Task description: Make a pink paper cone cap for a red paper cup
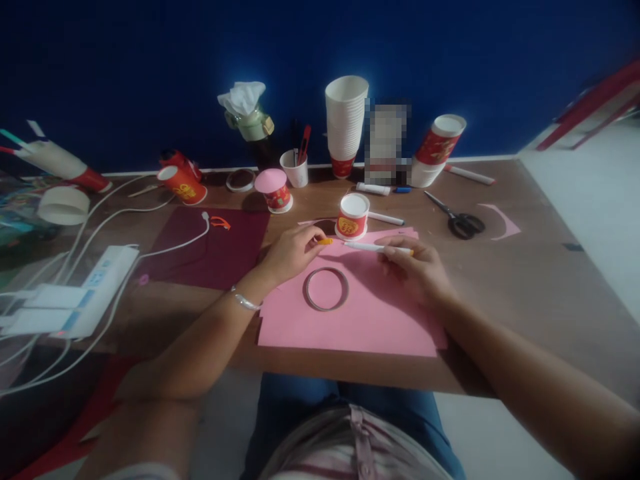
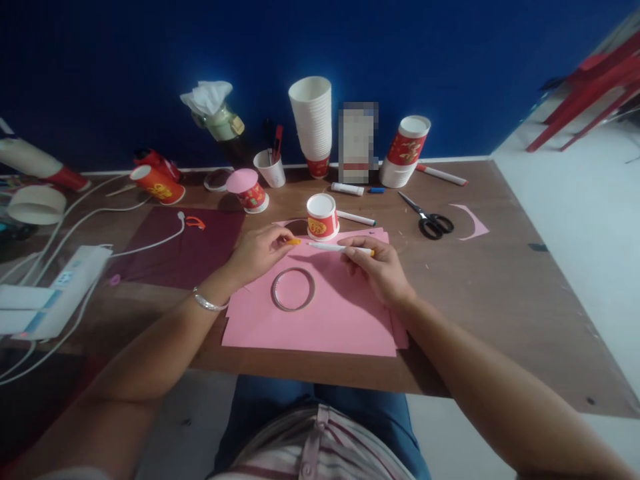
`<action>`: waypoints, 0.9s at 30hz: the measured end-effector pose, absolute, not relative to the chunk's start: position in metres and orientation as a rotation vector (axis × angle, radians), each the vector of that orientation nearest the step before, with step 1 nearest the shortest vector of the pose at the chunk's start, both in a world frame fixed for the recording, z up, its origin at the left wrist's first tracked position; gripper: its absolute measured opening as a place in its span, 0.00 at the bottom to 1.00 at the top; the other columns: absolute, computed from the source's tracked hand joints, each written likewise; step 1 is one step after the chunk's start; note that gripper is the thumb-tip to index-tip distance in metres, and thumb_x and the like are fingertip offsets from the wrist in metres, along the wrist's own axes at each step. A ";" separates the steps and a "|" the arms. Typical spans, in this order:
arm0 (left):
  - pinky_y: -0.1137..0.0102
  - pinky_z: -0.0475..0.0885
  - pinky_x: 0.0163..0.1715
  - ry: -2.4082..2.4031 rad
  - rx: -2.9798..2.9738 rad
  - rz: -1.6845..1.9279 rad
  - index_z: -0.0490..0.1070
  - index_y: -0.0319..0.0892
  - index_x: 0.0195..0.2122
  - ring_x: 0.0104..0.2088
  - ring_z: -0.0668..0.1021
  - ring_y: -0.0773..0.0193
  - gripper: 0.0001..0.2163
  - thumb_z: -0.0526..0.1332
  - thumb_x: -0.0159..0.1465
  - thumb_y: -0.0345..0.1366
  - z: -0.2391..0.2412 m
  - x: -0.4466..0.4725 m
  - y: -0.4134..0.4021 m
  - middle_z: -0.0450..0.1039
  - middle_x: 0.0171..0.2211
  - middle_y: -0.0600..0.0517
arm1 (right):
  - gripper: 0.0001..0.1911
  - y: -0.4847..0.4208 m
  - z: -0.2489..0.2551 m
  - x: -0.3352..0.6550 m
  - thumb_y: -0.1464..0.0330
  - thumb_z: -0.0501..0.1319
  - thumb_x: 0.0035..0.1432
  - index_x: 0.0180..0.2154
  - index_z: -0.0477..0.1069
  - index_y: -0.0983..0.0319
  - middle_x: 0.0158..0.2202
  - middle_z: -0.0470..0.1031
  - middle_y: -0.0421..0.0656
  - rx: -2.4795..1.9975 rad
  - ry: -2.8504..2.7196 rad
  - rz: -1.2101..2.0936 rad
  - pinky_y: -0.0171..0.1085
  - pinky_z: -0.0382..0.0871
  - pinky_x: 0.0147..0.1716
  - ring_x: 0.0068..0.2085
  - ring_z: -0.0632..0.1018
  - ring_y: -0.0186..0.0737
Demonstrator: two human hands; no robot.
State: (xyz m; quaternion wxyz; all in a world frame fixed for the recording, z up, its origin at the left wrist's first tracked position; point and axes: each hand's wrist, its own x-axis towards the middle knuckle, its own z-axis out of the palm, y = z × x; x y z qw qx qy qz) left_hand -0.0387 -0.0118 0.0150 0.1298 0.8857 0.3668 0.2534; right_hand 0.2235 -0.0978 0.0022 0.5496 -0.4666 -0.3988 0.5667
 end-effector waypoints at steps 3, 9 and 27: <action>0.72 0.72 0.35 1.004 2.463 0.810 0.77 0.41 0.40 0.32 0.79 0.67 0.03 0.69 0.67 0.32 0.018 -0.037 -0.017 0.81 0.35 0.52 | 0.12 -0.099 0.000 0.223 0.59 0.75 0.55 0.37 0.83 0.59 0.29 0.78 0.40 -1.103 -0.974 1.333 0.32 0.66 0.24 0.25 0.73 0.31; 0.73 0.73 0.35 0.907 2.434 0.808 0.76 0.41 0.40 0.34 0.80 0.67 0.03 0.68 0.67 0.31 0.020 -0.031 -0.024 0.82 0.36 0.52 | 0.12 -0.100 -0.002 0.222 0.58 0.74 0.56 0.37 0.83 0.59 0.29 0.78 0.40 -1.139 -1.010 1.306 0.32 0.67 0.25 0.26 0.73 0.31; 0.67 0.77 0.42 0.810 2.663 0.783 0.74 0.42 0.41 0.40 0.82 0.63 0.03 0.63 0.72 0.34 0.025 -0.028 -0.037 0.82 0.39 0.50 | 0.15 -0.108 0.010 0.218 0.54 0.70 0.59 0.41 0.83 0.58 0.29 0.79 0.41 -1.338 -1.307 1.178 0.36 0.68 0.26 0.27 0.73 0.36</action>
